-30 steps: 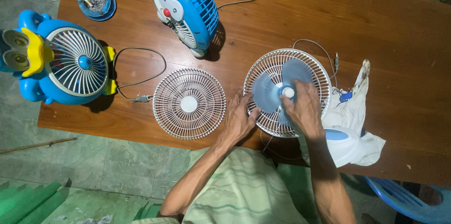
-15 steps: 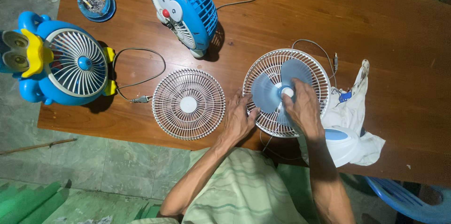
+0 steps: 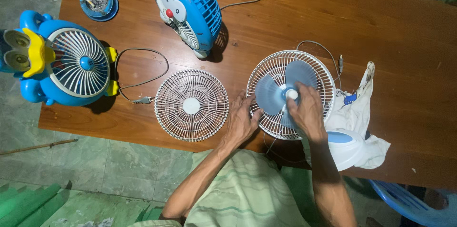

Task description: The person wipes a fan blade with a cloth, then installs the blade onto a fan motor and secures it with a cap. Finally, the person attaches the front fan cage to complete the assembly.

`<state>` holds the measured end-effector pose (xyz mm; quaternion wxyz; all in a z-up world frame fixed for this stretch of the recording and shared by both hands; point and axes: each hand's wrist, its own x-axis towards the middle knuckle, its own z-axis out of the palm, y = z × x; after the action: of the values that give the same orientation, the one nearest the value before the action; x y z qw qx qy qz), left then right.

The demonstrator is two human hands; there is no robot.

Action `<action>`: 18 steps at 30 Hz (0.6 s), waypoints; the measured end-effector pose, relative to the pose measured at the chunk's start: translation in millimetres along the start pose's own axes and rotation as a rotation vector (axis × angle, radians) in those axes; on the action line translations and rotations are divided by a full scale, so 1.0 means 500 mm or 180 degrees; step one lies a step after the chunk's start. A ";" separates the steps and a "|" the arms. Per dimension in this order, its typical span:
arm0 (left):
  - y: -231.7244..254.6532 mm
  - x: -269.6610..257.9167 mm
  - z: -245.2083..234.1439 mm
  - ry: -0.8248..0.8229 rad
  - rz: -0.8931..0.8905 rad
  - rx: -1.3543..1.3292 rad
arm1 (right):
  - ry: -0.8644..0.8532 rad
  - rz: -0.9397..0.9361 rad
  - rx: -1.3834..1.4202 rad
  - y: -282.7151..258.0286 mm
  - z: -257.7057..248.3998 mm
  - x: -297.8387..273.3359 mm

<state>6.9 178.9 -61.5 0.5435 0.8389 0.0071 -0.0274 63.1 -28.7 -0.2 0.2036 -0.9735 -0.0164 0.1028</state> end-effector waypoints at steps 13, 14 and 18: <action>0.005 0.003 -0.001 0.0018 -0.0011 -0.0055 | 0.0098 0.0468 -0.0241 -0.021 -0.010 -0.002; 0.004 -0.001 -0.001 0.0021 -0.0024 -0.0037 | 0.0008 0.0275 -0.0040 -0.017 -0.007 -0.005; 0.003 0.001 0.001 0.0053 0.0005 -0.0021 | 0.0301 -0.0590 0.0188 0.000 -0.006 -0.001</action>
<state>7.5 178.1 -60.5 0.5462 0.8374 0.0110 -0.0199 63.3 -30.0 2.4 0.2414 -0.9651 -0.0938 0.0379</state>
